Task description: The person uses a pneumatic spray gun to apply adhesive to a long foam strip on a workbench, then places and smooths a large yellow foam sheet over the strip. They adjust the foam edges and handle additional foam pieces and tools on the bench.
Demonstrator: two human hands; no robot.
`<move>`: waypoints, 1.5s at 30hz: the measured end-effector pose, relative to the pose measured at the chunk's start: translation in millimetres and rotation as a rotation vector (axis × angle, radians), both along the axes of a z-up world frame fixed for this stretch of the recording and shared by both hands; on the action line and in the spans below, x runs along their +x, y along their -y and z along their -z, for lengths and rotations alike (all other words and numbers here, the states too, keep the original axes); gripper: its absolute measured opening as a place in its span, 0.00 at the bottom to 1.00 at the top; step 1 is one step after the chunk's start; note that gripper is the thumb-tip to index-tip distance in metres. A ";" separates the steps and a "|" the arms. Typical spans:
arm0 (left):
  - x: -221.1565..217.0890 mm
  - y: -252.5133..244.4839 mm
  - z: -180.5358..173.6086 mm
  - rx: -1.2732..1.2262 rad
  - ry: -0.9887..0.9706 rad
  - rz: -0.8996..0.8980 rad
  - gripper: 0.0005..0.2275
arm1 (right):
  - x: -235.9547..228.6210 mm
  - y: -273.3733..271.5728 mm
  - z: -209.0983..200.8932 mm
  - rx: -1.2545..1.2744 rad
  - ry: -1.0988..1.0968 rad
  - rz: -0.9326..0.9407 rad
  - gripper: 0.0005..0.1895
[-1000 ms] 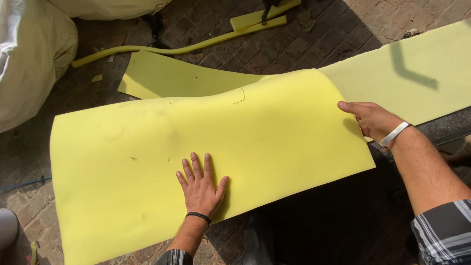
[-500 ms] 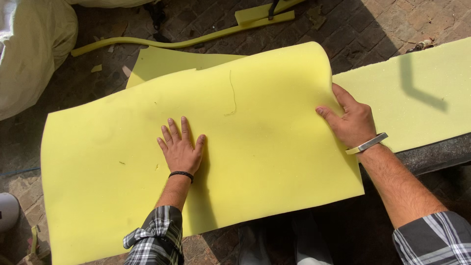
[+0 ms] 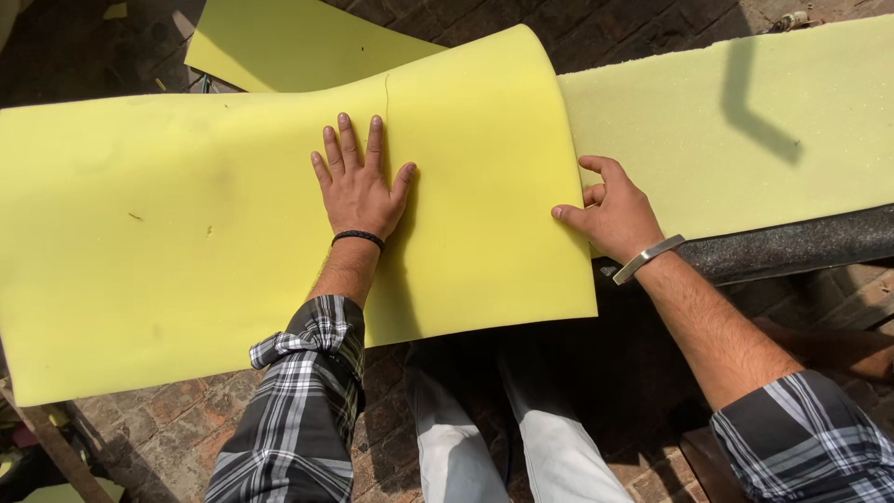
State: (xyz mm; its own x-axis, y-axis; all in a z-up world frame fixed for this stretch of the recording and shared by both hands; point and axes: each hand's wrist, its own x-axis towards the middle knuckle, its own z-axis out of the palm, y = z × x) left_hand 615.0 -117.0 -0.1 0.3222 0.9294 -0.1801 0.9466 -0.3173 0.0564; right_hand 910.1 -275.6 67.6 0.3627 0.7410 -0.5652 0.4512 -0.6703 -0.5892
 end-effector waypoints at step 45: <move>73.7 201.8 16.8 0.090 0.109 0.288 0.34 | -40.6 107.0 25.4 0.194 0.451 -0.045 0.36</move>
State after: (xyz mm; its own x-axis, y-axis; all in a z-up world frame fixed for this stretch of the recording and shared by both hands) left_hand 688.7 -318.8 -16.9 0.5875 0.8076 -0.0515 0.8069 -0.5799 0.1123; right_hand 869.5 -382.6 42.2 0.5048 0.8376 -0.2089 0.7163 -0.5415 -0.4402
